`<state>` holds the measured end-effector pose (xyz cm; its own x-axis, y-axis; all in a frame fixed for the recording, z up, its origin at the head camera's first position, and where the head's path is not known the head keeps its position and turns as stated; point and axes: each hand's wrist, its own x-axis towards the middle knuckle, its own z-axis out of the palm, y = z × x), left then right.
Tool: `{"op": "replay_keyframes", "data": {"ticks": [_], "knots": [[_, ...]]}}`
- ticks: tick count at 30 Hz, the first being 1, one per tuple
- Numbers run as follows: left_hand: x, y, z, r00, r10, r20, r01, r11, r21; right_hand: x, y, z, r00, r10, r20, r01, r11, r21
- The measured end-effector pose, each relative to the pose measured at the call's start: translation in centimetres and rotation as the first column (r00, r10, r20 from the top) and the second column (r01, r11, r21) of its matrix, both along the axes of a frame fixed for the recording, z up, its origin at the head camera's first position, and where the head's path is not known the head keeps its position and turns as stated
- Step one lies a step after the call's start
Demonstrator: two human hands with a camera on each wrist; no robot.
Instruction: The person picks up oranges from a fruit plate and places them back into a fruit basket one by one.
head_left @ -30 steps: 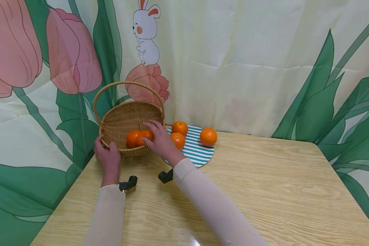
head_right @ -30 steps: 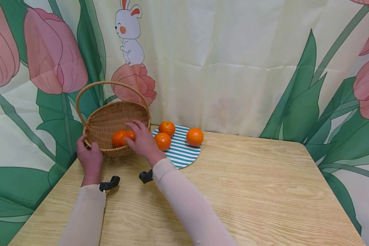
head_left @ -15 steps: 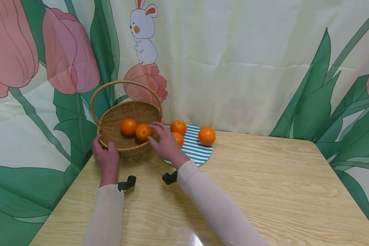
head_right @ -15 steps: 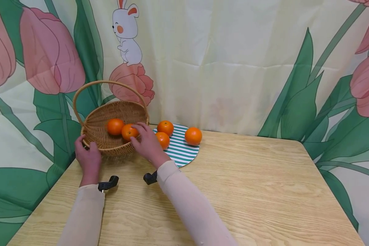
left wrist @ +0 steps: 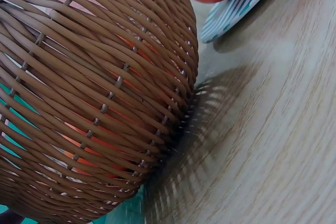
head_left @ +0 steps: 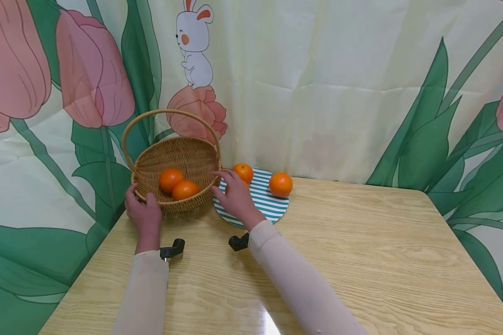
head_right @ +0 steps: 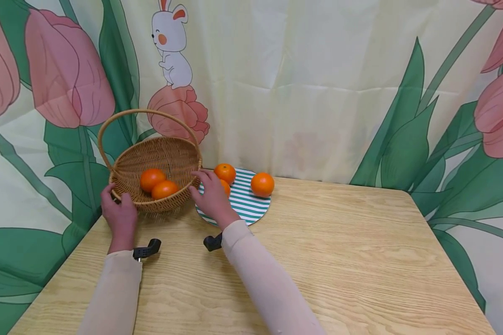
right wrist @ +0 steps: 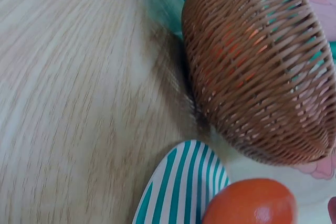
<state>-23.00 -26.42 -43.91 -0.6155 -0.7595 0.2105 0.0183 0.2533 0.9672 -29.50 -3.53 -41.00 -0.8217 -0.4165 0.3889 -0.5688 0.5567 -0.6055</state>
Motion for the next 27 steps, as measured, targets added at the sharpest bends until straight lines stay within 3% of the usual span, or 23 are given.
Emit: {"op": "replay_keyframes", "data": {"ticks": [11, 21, 27], "knots": [[0.0, -0.1, 0.0, 1.000, -0.008, -0.003, 0.008, 1.000, -0.006, -1.1, 1.1, -1.0, 0.998, -0.065, -0.020, 0.065, 0.998, 0.002], [0.2, 0.0, 0.0, 1.000, -0.002, -0.012, 0.003, 1.000, 0.023, -1.6, 1.4, -2.0, 0.984, -0.115, 0.136, 0.107, 0.992, 0.071], [0.1, -0.2, 0.1, 1.000, 0.016, -0.015, -0.016, 1.000, 0.000, -1.9, 1.4, -2.3, 0.978, -0.145, 0.148, 0.124, 0.982, 0.142]]}}
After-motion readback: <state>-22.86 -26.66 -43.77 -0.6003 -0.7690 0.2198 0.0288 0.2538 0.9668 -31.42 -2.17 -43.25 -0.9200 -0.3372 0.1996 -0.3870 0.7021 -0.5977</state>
